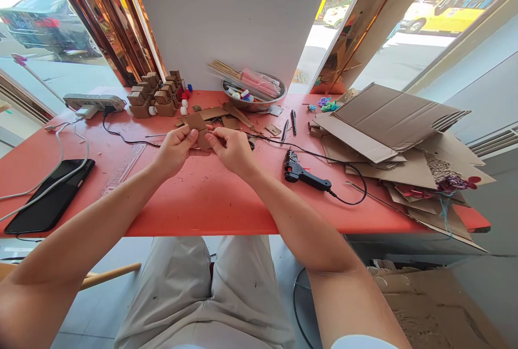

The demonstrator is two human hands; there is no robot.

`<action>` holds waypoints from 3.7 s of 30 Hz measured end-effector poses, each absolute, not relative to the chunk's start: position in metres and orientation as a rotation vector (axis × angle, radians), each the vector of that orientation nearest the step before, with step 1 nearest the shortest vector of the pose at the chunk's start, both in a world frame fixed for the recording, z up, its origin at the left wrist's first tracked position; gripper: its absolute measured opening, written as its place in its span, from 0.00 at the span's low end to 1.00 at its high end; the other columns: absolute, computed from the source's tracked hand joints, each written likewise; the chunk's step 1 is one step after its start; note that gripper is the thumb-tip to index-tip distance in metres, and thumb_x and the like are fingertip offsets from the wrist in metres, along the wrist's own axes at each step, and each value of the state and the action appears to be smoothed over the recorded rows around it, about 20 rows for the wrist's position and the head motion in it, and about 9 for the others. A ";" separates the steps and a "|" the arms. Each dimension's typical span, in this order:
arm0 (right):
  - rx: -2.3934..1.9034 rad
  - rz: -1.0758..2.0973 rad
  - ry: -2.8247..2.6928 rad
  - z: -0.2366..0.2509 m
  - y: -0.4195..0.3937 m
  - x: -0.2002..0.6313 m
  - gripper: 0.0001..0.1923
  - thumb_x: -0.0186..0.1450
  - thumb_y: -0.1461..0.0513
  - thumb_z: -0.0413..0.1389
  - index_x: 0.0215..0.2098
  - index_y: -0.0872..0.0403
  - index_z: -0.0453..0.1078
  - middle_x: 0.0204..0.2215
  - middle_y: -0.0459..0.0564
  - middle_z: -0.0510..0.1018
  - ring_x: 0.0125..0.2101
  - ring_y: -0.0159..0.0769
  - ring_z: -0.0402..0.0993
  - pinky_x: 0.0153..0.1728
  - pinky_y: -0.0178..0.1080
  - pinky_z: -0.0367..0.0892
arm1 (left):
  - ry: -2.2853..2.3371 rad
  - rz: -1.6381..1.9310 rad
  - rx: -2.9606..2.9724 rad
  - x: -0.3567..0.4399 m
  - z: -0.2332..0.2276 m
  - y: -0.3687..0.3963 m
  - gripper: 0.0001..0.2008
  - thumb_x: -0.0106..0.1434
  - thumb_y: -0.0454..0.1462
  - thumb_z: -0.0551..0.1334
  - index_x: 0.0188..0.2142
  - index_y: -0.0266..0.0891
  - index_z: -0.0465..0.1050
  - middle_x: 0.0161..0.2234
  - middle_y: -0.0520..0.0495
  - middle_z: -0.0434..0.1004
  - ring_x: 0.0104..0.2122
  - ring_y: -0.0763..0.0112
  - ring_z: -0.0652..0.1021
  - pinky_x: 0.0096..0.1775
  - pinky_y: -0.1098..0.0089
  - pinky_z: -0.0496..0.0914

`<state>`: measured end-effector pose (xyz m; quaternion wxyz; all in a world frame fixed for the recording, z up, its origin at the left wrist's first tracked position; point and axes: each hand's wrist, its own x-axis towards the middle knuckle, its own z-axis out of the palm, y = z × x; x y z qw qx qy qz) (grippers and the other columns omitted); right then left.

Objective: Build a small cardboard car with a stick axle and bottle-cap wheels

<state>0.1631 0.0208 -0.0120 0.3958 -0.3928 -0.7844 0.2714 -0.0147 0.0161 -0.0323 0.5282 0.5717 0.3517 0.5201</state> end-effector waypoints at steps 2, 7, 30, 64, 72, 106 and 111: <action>-1.002 0.728 -1.973 -0.012 0.022 0.163 0.18 0.70 0.52 0.55 0.24 0.50 0.62 0.21 0.43 0.68 0.26 0.33 0.62 0.29 0.37 0.58 | 0.884 1.268 1.425 -0.014 -0.031 0.015 0.28 0.56 0.60 0.74 0.39 0.39 0.80 0.36 0.44 0.86 0.45 0.53 0.86 0.42 0.58 0.85; -0.955 0.832 -1.893 -0.014 0.026 0.163 0.11 0.66 0.54 0.58 0.30 0.50 0.67 0.25 0.43 0.74 0.27 0.33 0.68 0.31 0.36 0.63 | 0.913 1.354 1.515 -0.014 -0.028 0.015 0.26 0.53 0.58 0.76 0.37 0.40 0.81 0.39 0.43 0.87 0.44 0.55 0.85 0.44 0.60 0.83; -0.902 0.710 -1.804 -0.020 0.022 0.162 0.15 0.64 0.60 0.64 0.48 0.49 0.69 0.35 0.44 0.80 0.33 0.34 0.76 0.36 0.38 0.72 | 0.828 1.262 1.320 -0.015 -0.031 0.015 0.27 0.56 0.58 0.76 0.41 0.39 0.80 0.39 0.44 0.87 0.42 0.57 0.87 0.41 0.62 0.86; -0.736 1.224 -1.638 -0.011 0.023 0.159 0.14 0.55 0.55 0.66 0.32 0.48 0.65 0.25 0.39 0.74 0.26 0.31 0.70 0.29 0.36 0.68 | 1.080 1.534 1.391 -0.016 -0.026 0.018 0.14 0.55 0.37 0.75 0.23 0.41 0.71 0.21 0.56 0.71 0.22 0.73 0.74 0.27 0.72 0.71; -0.816 1.352 -1.457 -0.018 0.025 0.160 0.18 0.55 0.54 0.71 0.35 0.50 0.70 0.27 0.43 0.79 0.28 0.34 0.76 0.34 0.40 0.75 | 0.980 1.415 1.358 -0.012 -0.022 0.011 0.18 0.47 0.43 0.79 0.35 0.40 0.79 0.32 0.48 0.83 0.33 0.66 0.81 0.35 0.69 0.76; -0.832 1.393 -1.186 -0.025 0.016 0.139 0.21 0.45 0.52 0.74 0.28 0.50 0.72 0.27 0.41 0.80 0.31 0.33 0.76 0.36 0.38 0.75 | 1.013 1.493 1.151 0.000 -0.023 0.006 0.12 0.41 0.43 0.71 0.25 0.43 0.73 0.25 0.53 0.76 0.26 0.70 0.76 0.29 0.69 0.76; -0.848 1.385 -1.195 -0.028 0.020 0.140 0.12 0.49 0.56 0.66 0.26 0.50 0.70 0.27 0.43 0.80 0.31 0.33 0.76 0.34 0.37 0.73 | 0.999 1.502 1.175 0.000 -0.024 0.004 0.11 0.42 0.43 0.70 0.25 0.44 0.74 0.26 0.52 0.80 0.27 0.67 0.79 0.28 0.69 0.77</action>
